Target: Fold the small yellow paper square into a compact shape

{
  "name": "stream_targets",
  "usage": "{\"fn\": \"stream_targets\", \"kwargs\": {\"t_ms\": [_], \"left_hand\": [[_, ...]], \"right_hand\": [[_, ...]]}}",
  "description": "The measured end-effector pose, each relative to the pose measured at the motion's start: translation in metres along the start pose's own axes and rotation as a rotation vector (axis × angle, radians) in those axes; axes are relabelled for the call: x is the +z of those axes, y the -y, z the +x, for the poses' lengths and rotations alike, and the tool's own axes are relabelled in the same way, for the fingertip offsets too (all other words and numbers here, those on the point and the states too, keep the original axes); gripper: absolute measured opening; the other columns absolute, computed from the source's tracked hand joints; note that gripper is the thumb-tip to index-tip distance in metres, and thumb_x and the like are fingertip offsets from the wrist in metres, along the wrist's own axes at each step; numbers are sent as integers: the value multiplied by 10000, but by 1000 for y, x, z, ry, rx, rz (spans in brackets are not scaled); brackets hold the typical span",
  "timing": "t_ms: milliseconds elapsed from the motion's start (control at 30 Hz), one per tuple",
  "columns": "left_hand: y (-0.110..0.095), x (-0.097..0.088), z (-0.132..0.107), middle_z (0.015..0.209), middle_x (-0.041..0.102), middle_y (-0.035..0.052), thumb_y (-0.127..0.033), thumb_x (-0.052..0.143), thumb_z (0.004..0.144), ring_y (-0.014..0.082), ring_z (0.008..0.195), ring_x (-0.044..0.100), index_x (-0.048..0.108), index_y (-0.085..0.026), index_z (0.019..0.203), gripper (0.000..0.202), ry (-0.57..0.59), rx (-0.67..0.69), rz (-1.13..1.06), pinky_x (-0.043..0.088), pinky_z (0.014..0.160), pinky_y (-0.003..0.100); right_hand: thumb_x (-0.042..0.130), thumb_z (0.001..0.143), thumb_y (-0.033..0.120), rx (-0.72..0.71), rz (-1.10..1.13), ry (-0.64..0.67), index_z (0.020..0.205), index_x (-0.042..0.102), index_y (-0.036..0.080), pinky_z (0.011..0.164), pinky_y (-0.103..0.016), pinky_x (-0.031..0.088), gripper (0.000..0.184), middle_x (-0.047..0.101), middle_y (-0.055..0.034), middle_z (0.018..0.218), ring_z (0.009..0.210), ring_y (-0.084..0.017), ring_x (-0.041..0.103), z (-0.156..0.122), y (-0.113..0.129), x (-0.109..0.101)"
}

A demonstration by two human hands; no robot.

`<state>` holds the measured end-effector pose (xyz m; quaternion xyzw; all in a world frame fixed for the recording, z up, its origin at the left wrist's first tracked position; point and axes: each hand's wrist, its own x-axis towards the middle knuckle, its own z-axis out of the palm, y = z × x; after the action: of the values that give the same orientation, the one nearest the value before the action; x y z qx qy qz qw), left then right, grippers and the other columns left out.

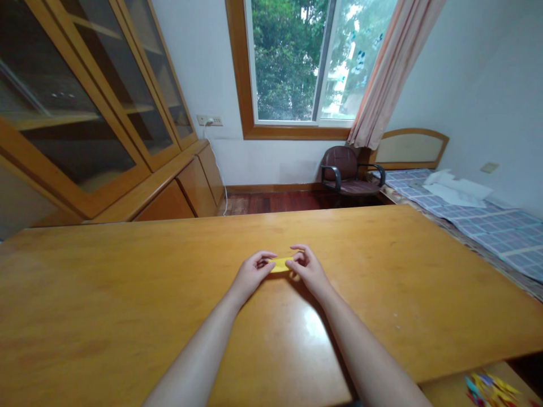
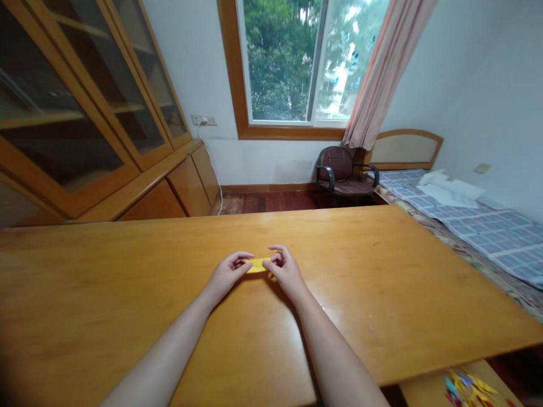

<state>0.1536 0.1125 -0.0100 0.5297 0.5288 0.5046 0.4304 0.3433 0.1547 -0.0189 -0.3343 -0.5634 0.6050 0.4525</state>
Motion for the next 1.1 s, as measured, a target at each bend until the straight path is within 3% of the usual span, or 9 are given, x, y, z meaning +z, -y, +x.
{"fn": "stream_targets", "kwargs": {"t_ms": [1100], "left_hand": [[0, 0, -1, 914, 704, 55, -338, 675, 759, 191, 854, 655, 689, -158, 981, 286, -9, 2, 39, 510, 798, 286]], "right_hand": [[727, 756, 383, 15, -10, -6, 1099, 533, 209, 450, -186, 409, 430, 587, 59, 711, 491, -79, 543, -1, 3, 0]]}}
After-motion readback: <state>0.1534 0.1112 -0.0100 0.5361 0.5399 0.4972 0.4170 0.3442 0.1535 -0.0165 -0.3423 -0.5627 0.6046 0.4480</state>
